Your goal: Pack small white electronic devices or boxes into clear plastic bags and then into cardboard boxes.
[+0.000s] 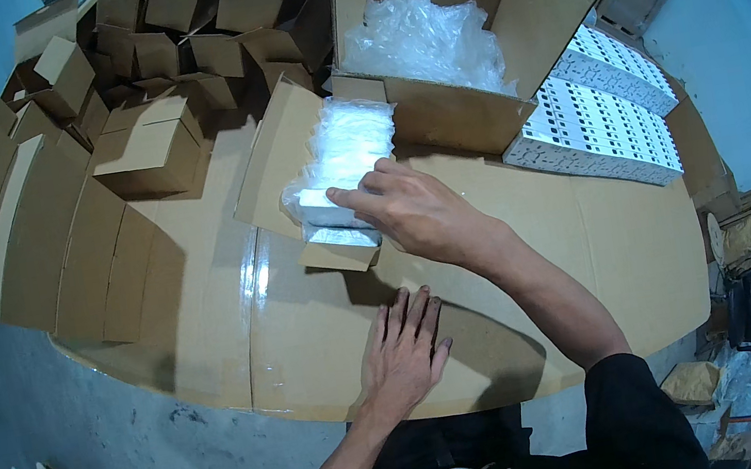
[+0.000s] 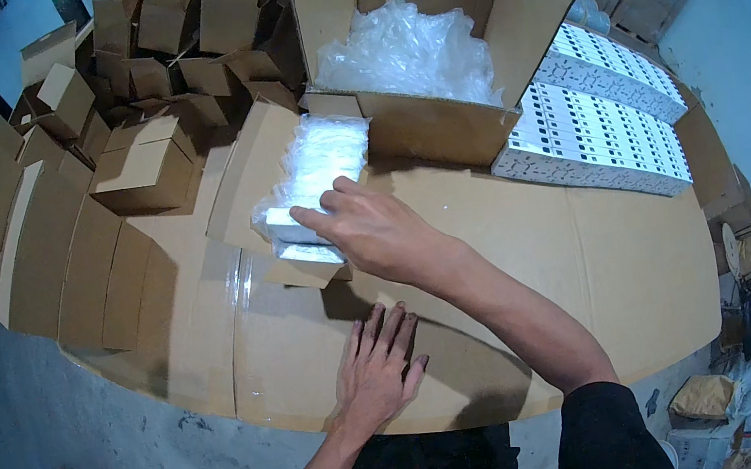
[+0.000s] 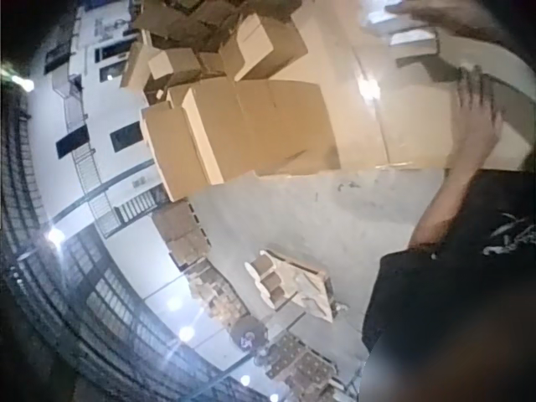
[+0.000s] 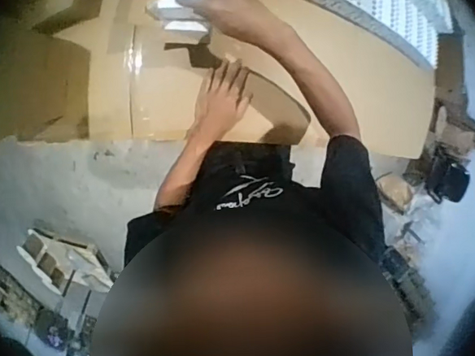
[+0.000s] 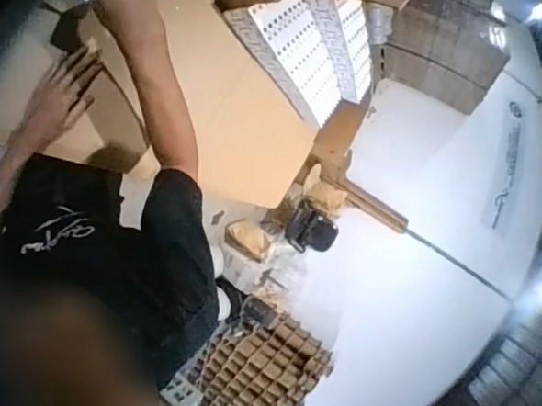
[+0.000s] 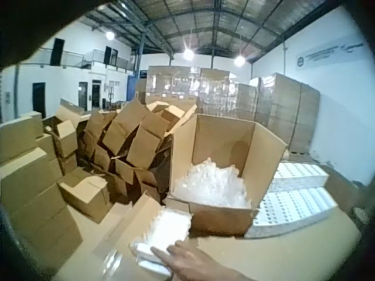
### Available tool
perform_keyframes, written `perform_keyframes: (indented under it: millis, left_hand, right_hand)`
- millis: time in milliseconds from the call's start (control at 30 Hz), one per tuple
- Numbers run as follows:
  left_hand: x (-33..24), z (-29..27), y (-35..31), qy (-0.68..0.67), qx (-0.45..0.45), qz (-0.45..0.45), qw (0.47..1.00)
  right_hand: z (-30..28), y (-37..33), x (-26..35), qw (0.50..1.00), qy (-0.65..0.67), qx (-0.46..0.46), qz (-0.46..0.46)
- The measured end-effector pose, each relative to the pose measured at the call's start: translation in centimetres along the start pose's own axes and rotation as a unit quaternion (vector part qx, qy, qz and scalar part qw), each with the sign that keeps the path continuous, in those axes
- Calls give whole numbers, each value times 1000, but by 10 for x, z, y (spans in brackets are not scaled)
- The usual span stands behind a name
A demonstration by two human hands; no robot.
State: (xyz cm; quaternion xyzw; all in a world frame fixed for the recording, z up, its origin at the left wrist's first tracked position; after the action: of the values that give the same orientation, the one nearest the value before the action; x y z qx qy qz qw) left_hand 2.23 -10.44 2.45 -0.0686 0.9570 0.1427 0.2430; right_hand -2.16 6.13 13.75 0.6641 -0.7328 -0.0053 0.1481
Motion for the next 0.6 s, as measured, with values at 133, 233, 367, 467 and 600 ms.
perform_keyframes:
  millis: [133,233,367,467,600]
  left_hand:
    - [0,-2,0,-4,-3,2,1000]
    - [1,-2,0,14,-3,0,1000]
    - [1,0,0,2,-17,2,1000]
    - [-1,1,-3,-3,-13,3,1000]
    - [-1,-1,-1,-18,-15,5,1000]
  right_hand:
    - [7,-10,-4,992,-22,-98,-78]
    - [32,-18,-15,995,58,-49,-65]
    - [51,-24,-16,996,33,9,-83]
    - [51,-24,-14,996,20,14,-90]
    - [53,-27,-20,995,46,29,-81]
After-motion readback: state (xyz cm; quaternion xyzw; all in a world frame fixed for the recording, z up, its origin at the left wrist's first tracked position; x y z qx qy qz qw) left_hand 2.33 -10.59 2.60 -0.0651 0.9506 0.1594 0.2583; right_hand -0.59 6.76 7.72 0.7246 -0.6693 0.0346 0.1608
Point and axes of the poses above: each hand's wrist, its own y-axis towards the middle knuckle, its own z-axis out of the palm, x = y × z, the point moved 4 cm from there along y, towards the middle knuckle, and after that the axes turned 3 degrees about -x, right-handed, at the moved point
